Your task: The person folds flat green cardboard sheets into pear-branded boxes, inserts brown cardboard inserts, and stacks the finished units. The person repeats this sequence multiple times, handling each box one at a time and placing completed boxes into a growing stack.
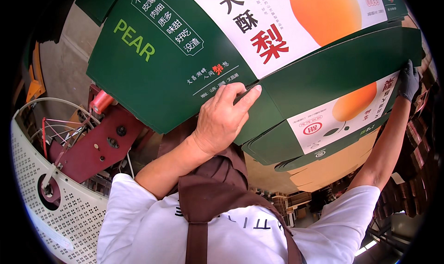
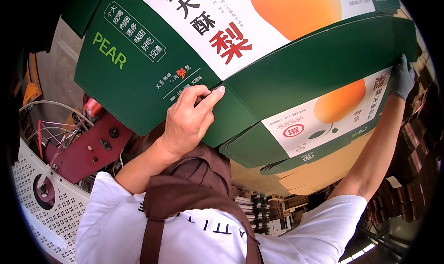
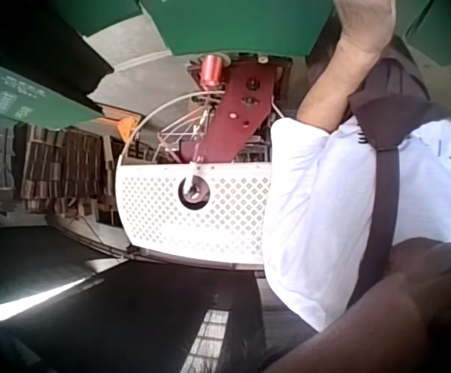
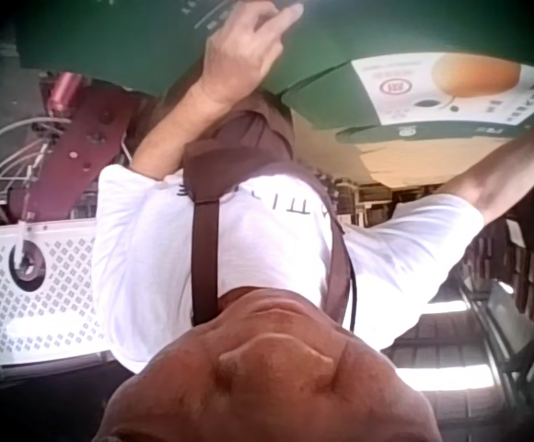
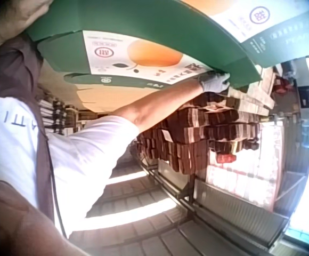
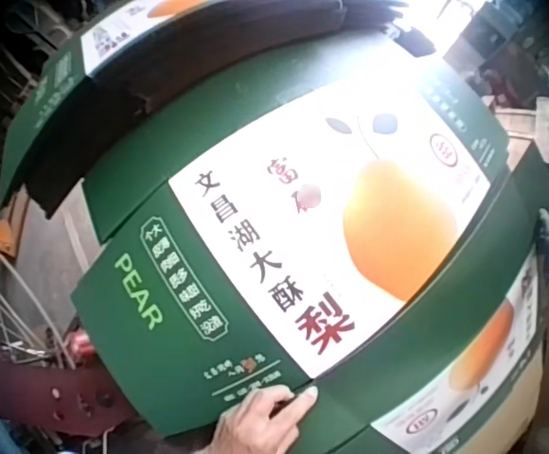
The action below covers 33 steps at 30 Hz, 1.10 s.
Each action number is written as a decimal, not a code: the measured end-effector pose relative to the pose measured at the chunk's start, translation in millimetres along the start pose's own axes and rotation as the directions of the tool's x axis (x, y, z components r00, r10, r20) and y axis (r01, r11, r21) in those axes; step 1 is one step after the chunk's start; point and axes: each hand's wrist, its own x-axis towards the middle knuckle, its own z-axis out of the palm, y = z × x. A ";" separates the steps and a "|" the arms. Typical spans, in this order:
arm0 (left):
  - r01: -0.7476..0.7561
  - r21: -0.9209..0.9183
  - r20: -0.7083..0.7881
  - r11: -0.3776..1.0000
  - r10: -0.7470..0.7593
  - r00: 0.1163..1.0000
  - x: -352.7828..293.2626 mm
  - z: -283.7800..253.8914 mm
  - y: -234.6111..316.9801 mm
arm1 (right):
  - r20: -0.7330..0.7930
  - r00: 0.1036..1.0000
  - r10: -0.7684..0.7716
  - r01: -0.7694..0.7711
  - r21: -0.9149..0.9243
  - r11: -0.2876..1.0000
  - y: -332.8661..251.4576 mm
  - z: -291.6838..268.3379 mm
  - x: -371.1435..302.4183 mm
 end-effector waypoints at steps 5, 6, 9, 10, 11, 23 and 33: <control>0.005 -0.023 -0.005 1.000 -0.005 1.000 0.4 0.7 0.4 | 0.016 0.999 -0.040 0.041 -0.044 0.998 -4.7 1.5 -2.7; 0.000 -0.013 -0.003 1.000 -0.001 1.000 0.4 0.9 -0.3 | 0.000 0.999 -0.041 0.041 -0.057 0.998 -0.7 1.2 -2.1; 0.004 -0.001 0.008 1.000 -0.004 1.000 0.6 0.8 -0.3 | -0.031 0.999 -0.035 0.033 -0.069 0.997 7.7 2.1 -0.7; 0.009 0.001 0.012 1.000 -0.009 1.000 0.8 0.7 0.0 | -0.029 0.999 -0.025 0.023 -0.056 0.998 6.5 3.3 -1.4; 0.010 0.003 0.015 1.000 -0.010 1.000 0.9 0.7 0.2 | -0.028 0.999 -0.015 0.014 -0.043 0.999 5.3 4.5 -2.0; 0.001 0.005 0.023 1.000 -0.001 1.000 2.3 2.5 -3.6 | -0.015 1.000 0.018 -0.018 0.000 1.000 6.8 12.9 1.4; -0.015 0.030 0.065 0.999 0.013 0.998 15.2 -1.7 1.1 | -0.159 0.987 0.027 0.011 0.233 0.972 0.4 36.9 -10.9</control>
